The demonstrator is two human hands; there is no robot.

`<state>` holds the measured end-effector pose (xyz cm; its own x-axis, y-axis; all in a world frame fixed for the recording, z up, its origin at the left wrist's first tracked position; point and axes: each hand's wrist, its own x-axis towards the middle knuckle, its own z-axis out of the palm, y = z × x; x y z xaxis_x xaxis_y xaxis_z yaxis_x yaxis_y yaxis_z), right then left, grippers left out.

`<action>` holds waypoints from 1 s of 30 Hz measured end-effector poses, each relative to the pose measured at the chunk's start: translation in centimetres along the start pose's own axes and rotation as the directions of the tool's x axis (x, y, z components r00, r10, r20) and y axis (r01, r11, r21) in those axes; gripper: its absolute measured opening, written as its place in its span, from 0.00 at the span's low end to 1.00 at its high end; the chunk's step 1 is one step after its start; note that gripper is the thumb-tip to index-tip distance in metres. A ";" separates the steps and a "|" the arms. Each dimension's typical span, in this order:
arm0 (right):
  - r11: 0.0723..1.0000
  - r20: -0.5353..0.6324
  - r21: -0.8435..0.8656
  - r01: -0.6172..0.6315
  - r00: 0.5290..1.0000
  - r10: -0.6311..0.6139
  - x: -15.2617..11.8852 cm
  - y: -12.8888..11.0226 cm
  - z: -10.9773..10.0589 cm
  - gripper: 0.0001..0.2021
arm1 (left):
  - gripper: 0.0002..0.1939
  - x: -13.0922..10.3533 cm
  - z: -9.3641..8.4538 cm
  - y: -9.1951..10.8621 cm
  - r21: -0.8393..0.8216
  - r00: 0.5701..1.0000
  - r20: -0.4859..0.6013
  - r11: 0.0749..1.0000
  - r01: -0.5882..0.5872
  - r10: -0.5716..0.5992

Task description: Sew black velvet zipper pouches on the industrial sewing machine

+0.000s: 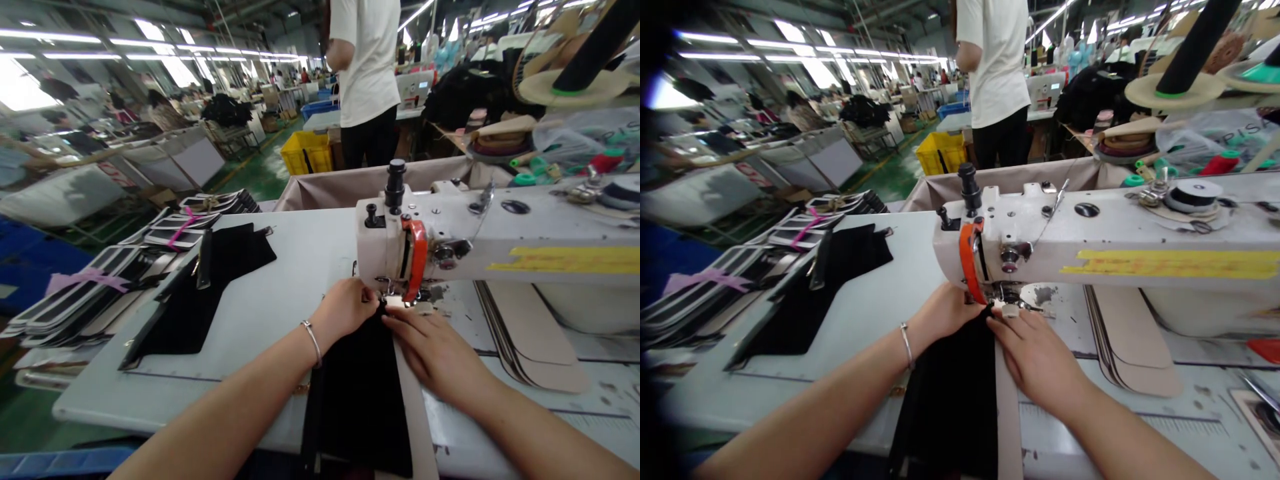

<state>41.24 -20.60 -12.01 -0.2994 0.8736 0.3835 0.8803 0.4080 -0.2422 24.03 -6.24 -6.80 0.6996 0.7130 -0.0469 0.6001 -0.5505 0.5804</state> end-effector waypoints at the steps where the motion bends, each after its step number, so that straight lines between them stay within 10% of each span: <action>1: 1.000 0.000 0.001 -0.002 1.000 0.002 0.0 0.0 0.0 0.24 | 0.07 0.0 0.0 0.1 -0.001 1.000 -0.013 1.000 0.002 -0.002; 16: 0.999 0.012 0.051 0.006 1.000 -0.007 0.2 0.0 -0.9 0.19 | 0.05 0.1 1.1 -0.8 0.029 0.996 -0.089 0.999 -0.030 0.033; 19: 0.997 0.001 0.076 0.022 1.000 -0.022 0.4 0.2 -0.9 0.19 | 0.07 -3.6 1.2 -0.3 0.176 0.974 -0.153 0.974 -0.140 0.168; 25: 0.993 0.033 0.115 -0.014 0.999 0.010 0.5 -0.2 -1.5 0.18 | 0.14 -15.0 2.3 0.7 0.132 0.833 0.074 0.823 -0.553 0.548; 30: 0.991 0.090 0.125 -0.052 0.995 0.041 -0.4 -1.2 -2.4 0.18 | 0.16 -17.8 3.3 0.4 0.147 0.793 0.014 0.783 -0.604 0.609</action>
<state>41.18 -22.09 -9.78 -0.2950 0.9099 0.2915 0.8416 0.3919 -0.3716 13.07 -20.57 -8.42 0.9256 0.2239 0.3051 0.1043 -0.9258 0.3633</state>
